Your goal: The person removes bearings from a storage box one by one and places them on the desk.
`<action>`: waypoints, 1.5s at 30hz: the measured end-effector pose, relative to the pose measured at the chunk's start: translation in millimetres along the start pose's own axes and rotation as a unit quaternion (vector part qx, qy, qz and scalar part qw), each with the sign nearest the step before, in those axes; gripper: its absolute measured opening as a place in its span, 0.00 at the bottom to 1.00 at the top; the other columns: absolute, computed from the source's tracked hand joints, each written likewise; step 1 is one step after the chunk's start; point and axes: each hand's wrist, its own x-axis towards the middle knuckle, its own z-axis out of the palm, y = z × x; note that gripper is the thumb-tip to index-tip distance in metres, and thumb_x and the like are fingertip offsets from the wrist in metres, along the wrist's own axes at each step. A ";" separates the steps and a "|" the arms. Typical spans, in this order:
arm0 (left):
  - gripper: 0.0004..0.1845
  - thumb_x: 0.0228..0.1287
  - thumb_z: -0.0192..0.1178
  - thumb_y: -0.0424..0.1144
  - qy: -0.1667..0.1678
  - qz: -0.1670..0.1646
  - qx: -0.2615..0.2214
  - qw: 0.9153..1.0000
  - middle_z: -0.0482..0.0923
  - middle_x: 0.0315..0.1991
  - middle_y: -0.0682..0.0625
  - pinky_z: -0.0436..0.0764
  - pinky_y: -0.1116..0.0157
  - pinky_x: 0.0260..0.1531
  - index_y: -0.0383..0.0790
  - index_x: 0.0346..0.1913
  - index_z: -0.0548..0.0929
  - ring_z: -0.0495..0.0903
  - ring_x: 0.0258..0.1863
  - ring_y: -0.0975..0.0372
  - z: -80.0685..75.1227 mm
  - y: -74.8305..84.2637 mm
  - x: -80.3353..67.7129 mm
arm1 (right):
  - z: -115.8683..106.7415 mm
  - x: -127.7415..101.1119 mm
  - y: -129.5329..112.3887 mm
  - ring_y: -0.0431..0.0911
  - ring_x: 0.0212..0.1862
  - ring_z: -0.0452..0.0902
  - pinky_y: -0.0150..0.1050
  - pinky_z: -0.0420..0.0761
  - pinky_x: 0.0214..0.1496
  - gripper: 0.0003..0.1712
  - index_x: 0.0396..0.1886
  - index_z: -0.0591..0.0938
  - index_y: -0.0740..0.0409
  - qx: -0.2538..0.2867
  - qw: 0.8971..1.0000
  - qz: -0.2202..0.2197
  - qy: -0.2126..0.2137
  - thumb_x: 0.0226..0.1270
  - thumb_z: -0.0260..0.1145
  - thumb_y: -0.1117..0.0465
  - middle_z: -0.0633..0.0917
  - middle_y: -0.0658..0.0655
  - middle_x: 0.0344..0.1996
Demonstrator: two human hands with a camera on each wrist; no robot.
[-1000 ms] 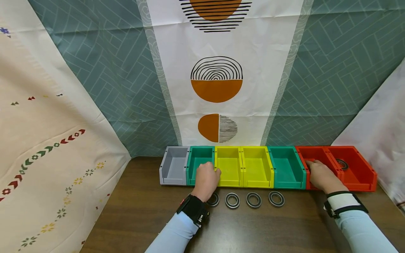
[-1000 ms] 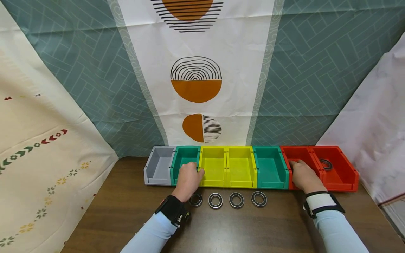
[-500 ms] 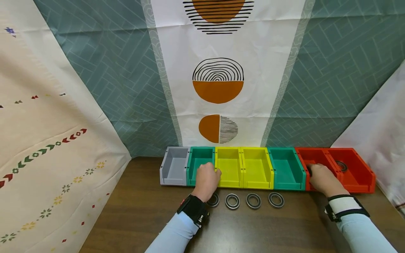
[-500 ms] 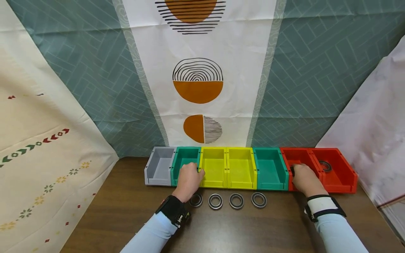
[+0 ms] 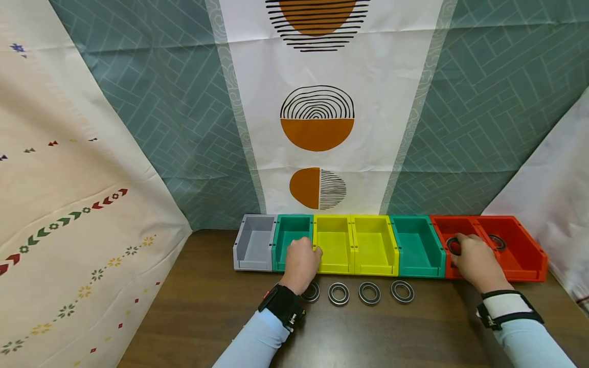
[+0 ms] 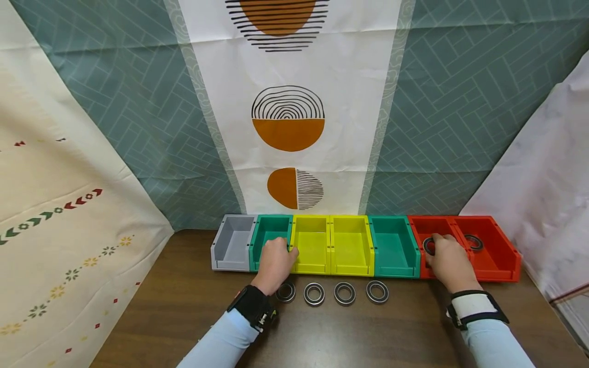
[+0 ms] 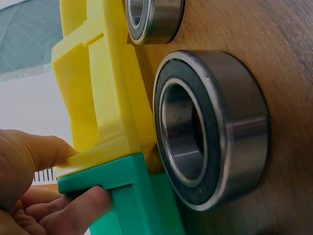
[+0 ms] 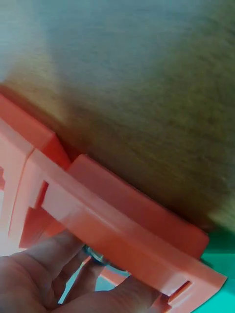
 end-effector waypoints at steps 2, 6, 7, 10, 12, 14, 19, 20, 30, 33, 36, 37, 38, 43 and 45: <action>0.14 0.62 0.59 0.43 0.002 0.002 0.001 1.000 0.67 0.12 0.52 0.67 0.71 0.11 0.34 0.31 0.84 0.70 0.11 0.62 -0.2 0.1 0.1 | -1.9 -1.7 -1.0 0.70 0.44 0.69 0.66 0.72 0.45 0.36 0.56 0.68 0.76 0.009 0.999 -0.004 0.033 0.52 0.70 0.61 0.72 0.79 0.46; 0.14 0.62 0.59 0.44 0.001 0.001 0.001 1.000 0.67 0.12 0.52 0.67 0.71 0.11 0.34 0.32 0.84 0.70 0.11 0.62 -1.2 0.7 -0.2 | -8.9 -5.1 -5.1 0.69 0.46 0.68 0.67 0.71 0.45 0.34 0.56 0.69 0.73 0.033 0.994 -0.016 0.099 0.51 0.71 0.63 0.72 0.77 0.47; 0.14 0.62 0.59 0.44 0.000 0.000 0.000 1.000 0.67 0.12 0.52 0.68 0.71 0.12 0.34 0.32 0.84 0.70 0.11 0.62 -1.4 0.9 -0.2 | -10.8 -5.9 -6.3 0.69 0.46 0.67 0.67 0.71 0.45 0.34 0.56 0.69 0.73 0.038 0.993 -0.016 0.114 0.50 0.71 0.63 0.72 0.77 0.47; 0.14 0.62 0.59 0.44 -0.006 -0.003 -0.002 1.000 0.68 0.12 0.52 0.68 0.71 0.12 0.33 0.32 0.84 0.70 0.12 0.62 -1.8 1.1 -0.3 | -15.9 -8.1 -9.8 0.69 0.48 0.67 0.67 0.71 0.45 0.34 0.56 0.70 0.71 0.055 0.987 -0.015 0.147 0.49 0.71 0.64 0.71 0.76 0.50; 0.14 0.62 0.59 0.44 -0.008 -0.005 -0.003 1.000 0.68 0.12 0.52 0.68 0.71 0.12 0.33 0.33 0.84 0.71 0.12 0.62 -1.9 1.2 -0.3 | -18.4 -9.2 -11.6 0.68 0.49 0.67 0.67 0.71 0.46 0.34 0.56 0.71 0.69 0.069 0.984 -0.011 0.167 0.49 0.71 0.64 0.72 0.74 0.50; 0.14 0.62 0.59 0.44 -0.007 -0.004 -0.003 1.000 0.67 0.12 0.52 0.68 0.71 0.12 0.33 0.32 0.84 0.70 0.12 0.62 -2.0 1.0 -0.2 | -20.6 -10.5 -13.4 0.67 0.49 0.67 0.66 0.71 0.46 0.33 0.56 0.72 0.68 0.083 0.979 -0.010 0.185 0.49 0.71 0.64 0.72 0.73 0.50; 0.14 0.61 0.59 0.44 0.004 0.005 0.002 1.000 0.65 0.11 0.53 0.67 0.70 0.11 0.34 0.30 0.83 0.70 0.11 0.63 -1.1 0.0 0.1 | -24.4 -15.8 -21.9 0.64 0.49 0.69 0.65 0.72 0.45 0.34 0.55 0.74 0.65 0.103 0.970 -0.016 0.221 0.47 0.73 0.62 0.75 0.70 0.50; 0.14 0.61 0.59 0.44 0.005 0.007 0.004 1.000 0.64 0.11 0.53 0.67 0.70 0.11 0.34 0.30 0.83 0.70 0.11 0.63 -0.8 -0.1 0.0 | -25.0 -17.4 -24.5 0.63 0.48 0.70 0.64 0.73 0.45 0.33 0.55 0.74 0.64 0.105 0.968 -0.019 0.226 0.46 0.74 0.61 0.75 0.69 0.49; 0.15 0.61 0.60 0.44 0.003 0.005 0.007 1.000 0.67 0.12 0.52 0.67 0.71 0.10 0.33 0.33 0.83 0.70 0.11 0.63 -0.8 0.3 0.4 | -33.4 -31.6 -53.4 0.57 0.42 0.75 0.33 0.78 0.36 0.38 0.57 0.77 0.57 0.115 0.955 -0.070 0.265 0.40 0.77 0.62 0.80 0.65 0.45; 0.14 0.61 0.59 0.44 -0.001 0.002 0.004 1.000 0.67 0.12 0.52 0.67 0.71 0.11 0.33 0.33 0.83 0.70 0.11 0.63 -1.8 0.6 0.3 | -34.8 -35.7 -59.7 0.58 0.42 0.78 0.31 0.80 0.36 0.43 0.62 0.74 0.53 0.115 0.954 -0.086 0.263 0.39 0.78 0.63 0.79 0.64 0.48; 0.14 0.61 0.59 0.44 -0.003 0.000 0.003 1.000 0.66 0.12 0.52 0.67 0.71 0.11 0.33 0.32 0.83 0.70 0.11 0.62 -2.7 1.1 0.3 | -35.4 -39.4 -66.3 0.59 0.42 0.79 0.48 0.79 0.36 0.42 0.60 0.76 0.53 0.115 0.955 -0.093 0.255 0.38 0.78 0.65 0.78 0.64 0.48; 0.14 0.62 0.59 0.44 -0.003 -0.001 0.003 1.000 0.66 0.12 0.52 0.67 0.71 0.11 0.33 0.32 0.83 0.70 0.11 0.63 -3.1 1.4 0.1 | -35.5 -40.4 -68.2 0.59 0.42 0.79 0.55 0.77 0.35 0.41 0.59 0.77 0.55 0.116 0.956 -0.094 0.254 0.38 0.78 0.65 0.77 0.64 0.48; 0.14 0.62 0.59 0.44 -0.003 0.000 0.004 1.000 0.66 0.12 0.52 0.67 0.71 0.11 0.33 0.32 0.83 0.70 0.11 0.63 -3.2 1.5 0.1 | -35.7 -41.6 -70.1 0.59 0.41 0.79 0.54 0.77 0.35 0.40 0.58 0.78 0.55 0.114 0.956 -0.094 0.253 0.37 0.78 0.65 0.78 0.64 0.48; 0.14 0.61 0.59 0.44 0.001 0.004 0.008 1.000 0.66 0.12 0.52 0.67 0.71 0.11 0.33 0.31 0.83 0.70 0.11 0.63 -3.0 1.8 -0.2 | -37.6 -47.5 -76.3 0.56 0.38 0.79 0.53 0.80 0.32 0.38 0.54 0.80 0.56 0.098 0.957 -0.107 0.252 0.36 0.79 0.63 0.79 0.63 0.47; 0.14 0.61 0.59 0.44 0.002 0.005 0.010 1.000 0.66 0.12 0.52 0.67 0.71 0.11 0.33 0.31 0.83 0.70 0.11 0.63 -2.3 1.5 0.1 | -38.2 -49.7 -77.3 0.55 0.36 0.79 0.51 0.80 0.31 0.37 0.54 0.80 0.56 0.086 0.956 -0.117 0.256 0.36 0.80 0.62 0.80 0.62 0.46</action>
